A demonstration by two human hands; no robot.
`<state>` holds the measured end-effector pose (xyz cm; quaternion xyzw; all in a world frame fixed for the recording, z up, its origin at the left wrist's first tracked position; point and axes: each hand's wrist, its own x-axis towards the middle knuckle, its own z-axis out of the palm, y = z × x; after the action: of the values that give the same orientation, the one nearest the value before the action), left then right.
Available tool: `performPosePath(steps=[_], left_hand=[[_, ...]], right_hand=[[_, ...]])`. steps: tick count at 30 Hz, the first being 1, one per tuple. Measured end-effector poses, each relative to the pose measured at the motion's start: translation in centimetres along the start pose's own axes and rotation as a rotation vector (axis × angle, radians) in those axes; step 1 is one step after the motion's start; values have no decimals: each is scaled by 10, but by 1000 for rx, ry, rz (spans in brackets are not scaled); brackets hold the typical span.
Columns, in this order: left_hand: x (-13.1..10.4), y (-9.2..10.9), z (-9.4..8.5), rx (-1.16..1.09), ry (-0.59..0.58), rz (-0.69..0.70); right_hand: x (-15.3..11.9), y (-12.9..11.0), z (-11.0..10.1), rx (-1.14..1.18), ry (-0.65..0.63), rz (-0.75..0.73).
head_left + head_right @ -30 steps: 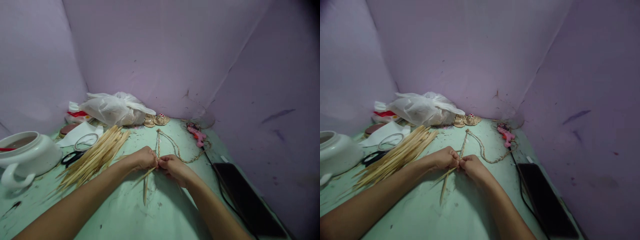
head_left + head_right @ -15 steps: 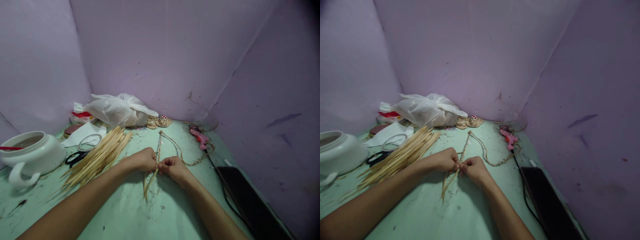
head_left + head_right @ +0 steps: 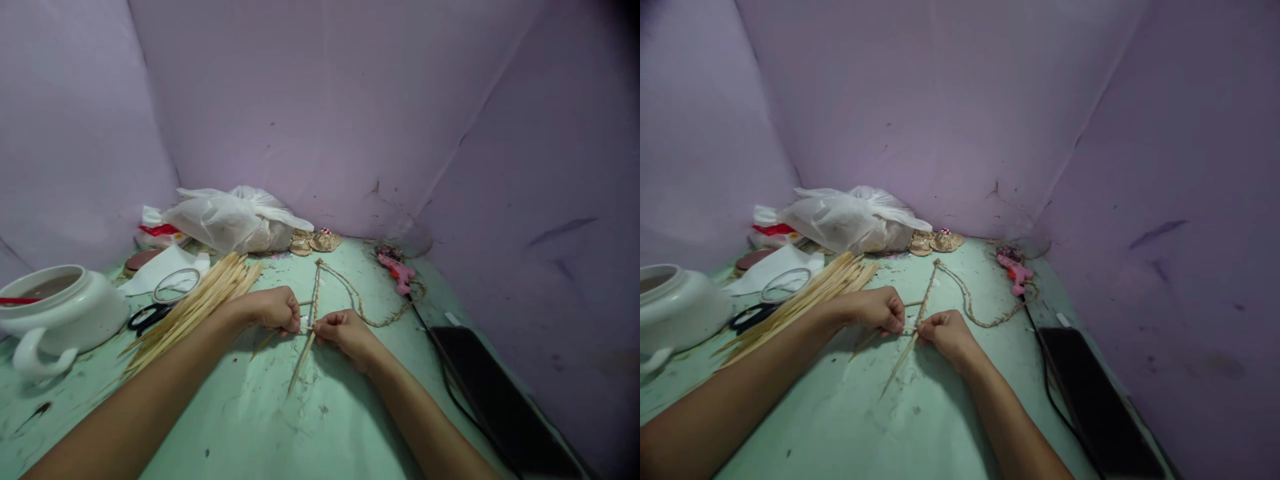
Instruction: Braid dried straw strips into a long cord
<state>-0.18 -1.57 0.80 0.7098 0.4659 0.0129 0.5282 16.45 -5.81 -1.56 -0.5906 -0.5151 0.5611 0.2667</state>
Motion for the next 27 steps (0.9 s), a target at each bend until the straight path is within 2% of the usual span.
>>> performPosePath(steps=[7, 9, 11, 15, 18, 20, 22, 27], left_hand=[[-2, 1, -3, 50, 2, -17], [-3, 1, -7, 55, 52, -51], [-2, 1, -10, 75, 204, -60], [9, 0, -3, 271, 591, 64], [16, 1, 8, 488, 720, 45], [15, 4, 11, 571, 722, 16], [9, 8, 8, 558, 656, 16], [-7, 16, -2, 391, 302, -15]], right_hand=[[1, 1, -1, -7, -18, -29], [3, 2, 0, -9, -10, -32], [4, 3, 0, -9, -1, -30], [5, 5, -1, -9, -1, -23], [5, 7, -2, 7, -17, -39], [6, 8, -2, 11, -18, -56], [6, 9, -2, 2, -12, -56], [3, 6, -3, -19, -7, -50]])
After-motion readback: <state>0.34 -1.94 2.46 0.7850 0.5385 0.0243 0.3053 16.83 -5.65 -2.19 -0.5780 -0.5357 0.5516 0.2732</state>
